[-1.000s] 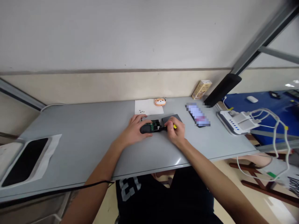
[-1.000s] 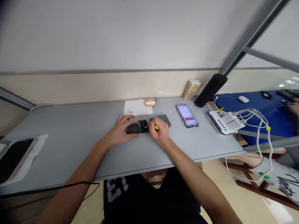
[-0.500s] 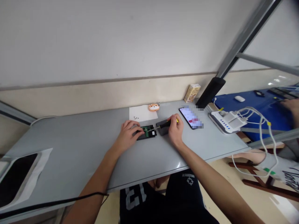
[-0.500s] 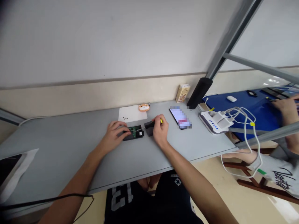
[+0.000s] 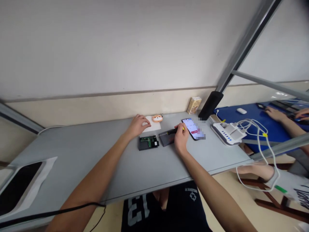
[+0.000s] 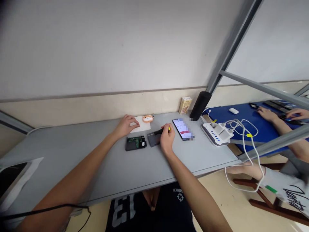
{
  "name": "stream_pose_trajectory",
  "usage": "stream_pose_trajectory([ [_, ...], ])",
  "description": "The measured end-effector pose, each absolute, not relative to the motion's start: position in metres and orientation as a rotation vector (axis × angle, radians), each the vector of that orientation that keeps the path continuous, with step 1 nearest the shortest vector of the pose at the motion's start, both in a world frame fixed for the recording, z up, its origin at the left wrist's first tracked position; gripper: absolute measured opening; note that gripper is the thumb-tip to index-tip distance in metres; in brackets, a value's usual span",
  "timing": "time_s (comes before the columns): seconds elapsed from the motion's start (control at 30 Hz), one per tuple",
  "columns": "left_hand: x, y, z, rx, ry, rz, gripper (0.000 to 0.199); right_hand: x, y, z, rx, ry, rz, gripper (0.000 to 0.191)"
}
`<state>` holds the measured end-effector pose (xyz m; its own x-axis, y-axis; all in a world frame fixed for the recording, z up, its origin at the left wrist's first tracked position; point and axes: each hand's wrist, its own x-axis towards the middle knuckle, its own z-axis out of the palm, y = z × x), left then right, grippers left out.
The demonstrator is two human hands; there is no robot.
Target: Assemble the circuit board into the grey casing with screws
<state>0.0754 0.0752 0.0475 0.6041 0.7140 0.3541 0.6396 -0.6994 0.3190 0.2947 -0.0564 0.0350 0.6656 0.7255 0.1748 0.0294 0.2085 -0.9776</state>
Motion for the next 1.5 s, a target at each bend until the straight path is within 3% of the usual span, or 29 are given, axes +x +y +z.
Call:
stream_pose_trajectory([
  [0.3, 0.085, 0.083, 0.04, 2.683, 1.064, 0.512, 0.017, 0.293, -0.057, 0.031, -1.25, -0.709, 0.562, 0.039],
  [0.53, 0.046, 0.018, 0.037, 2.588, 1.032, 0.72, 0.034, 0.296, -0.049, 0.049, -1.216, -0.923, 0.326, 0.04],
  [0.67, 0.043, -0.011, 0.025, 2.54, 1.091, 0.601, 0.061, 0.289, -0.022, 0.07, -1.11, -1.167, 0.266, 0.039],
  [0.87, 0.047, -0.011, 0.015, 2.512, 1.112, 0.573, 0.071, 0.267, -0.016, 0.067, -1.021, -1.371, 0.125, 0.039],
  [1.27, 0.05, -0.019, 0.025, 2.664, 1.038, 0.488, 0.048, 0.271, -0.026, 0.045, -1.012, -1.473, -0.014, 0.037],
  [1.5, 0.049, -0.019, 0.027, 2.701, 0.972, 0.503, 0.034, 0.272, -0.028, 0.041, -1.107, -1.473, 0.117, 0.041],
])
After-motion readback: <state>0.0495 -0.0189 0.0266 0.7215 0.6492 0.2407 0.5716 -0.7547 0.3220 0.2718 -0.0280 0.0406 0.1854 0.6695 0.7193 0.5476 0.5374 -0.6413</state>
